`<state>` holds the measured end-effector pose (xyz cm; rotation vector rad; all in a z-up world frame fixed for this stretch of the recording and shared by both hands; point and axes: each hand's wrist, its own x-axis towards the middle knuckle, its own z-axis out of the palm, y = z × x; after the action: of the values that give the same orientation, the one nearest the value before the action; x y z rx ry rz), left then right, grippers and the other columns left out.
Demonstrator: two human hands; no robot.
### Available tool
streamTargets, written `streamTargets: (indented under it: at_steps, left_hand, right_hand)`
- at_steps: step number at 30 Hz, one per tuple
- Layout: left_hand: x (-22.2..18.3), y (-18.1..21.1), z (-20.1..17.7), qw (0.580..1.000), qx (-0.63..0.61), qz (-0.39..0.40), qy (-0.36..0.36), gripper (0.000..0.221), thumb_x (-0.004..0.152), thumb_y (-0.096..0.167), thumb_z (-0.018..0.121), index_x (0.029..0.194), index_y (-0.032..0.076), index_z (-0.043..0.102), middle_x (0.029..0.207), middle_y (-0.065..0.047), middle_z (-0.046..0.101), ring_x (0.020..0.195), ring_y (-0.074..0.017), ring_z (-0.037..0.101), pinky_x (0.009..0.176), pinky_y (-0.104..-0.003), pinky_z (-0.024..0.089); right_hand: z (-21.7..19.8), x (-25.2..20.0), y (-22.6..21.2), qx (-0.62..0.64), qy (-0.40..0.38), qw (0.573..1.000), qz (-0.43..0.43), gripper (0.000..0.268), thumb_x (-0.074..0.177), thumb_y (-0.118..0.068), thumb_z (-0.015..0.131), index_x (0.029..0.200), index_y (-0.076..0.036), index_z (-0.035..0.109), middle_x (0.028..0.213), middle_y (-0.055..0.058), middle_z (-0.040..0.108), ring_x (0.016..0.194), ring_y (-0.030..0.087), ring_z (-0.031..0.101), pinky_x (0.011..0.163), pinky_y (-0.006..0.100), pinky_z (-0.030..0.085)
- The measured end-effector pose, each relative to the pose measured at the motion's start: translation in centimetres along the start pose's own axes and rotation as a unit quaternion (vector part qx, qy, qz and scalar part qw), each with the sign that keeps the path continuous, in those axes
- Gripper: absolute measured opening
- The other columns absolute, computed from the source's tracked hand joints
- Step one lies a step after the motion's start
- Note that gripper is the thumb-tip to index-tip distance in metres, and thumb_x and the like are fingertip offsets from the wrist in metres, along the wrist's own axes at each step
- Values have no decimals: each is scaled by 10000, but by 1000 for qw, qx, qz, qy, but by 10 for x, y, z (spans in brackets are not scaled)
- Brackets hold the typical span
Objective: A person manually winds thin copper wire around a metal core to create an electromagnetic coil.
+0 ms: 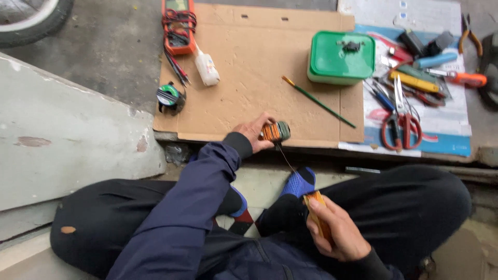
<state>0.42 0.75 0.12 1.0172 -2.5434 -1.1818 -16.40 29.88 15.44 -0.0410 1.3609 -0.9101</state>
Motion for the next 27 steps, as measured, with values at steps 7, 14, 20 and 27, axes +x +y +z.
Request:
streamTargets:
  at_steps: [7,14,20,27]
  left_hand:
    - [-11,12,-1,999,-26,-3,26,739,800,224,922,1407,283,504,1343,52,771,1169,-210,784,956,-391,601]
    - [-15,19,0,998,-27,-12,48,707,831,299,932,1413,278,532,1321,14,786,1116,-279,814,931,-428,632]
    - [-20,24,1,997,-45,-37,53,668,851,284,898,1417,281,542,1278,-10,791,1069,-276,815,922,-410,625]
    - [-21,17,10,985,-156,-11,74,665,847,187,915,1415,171,568,1345,-61,757,1093,-238,805,936,-338,637]
  right_hand:
    - [-9,1,-2,72,-85,992,-62,394,1166,-345,491,1245,30,583,854,179,675,323,120,391,235,268,286]
    - [0,-3,-1,83,-69,989,-98,490,1137,-333,500,1317,104,629,743,157,641,331,109,366,248,266,258]
    - [6,2,4,29,-35,984,-170,366,1137,-269,506,1325,16,638,785,153,630,365,125,390,274,274,299]
    - [42,11,-7,-68,84,965,-240,671,938,-85,747,1582,-57,561,638,51,588,355,102,403,297,258,289]
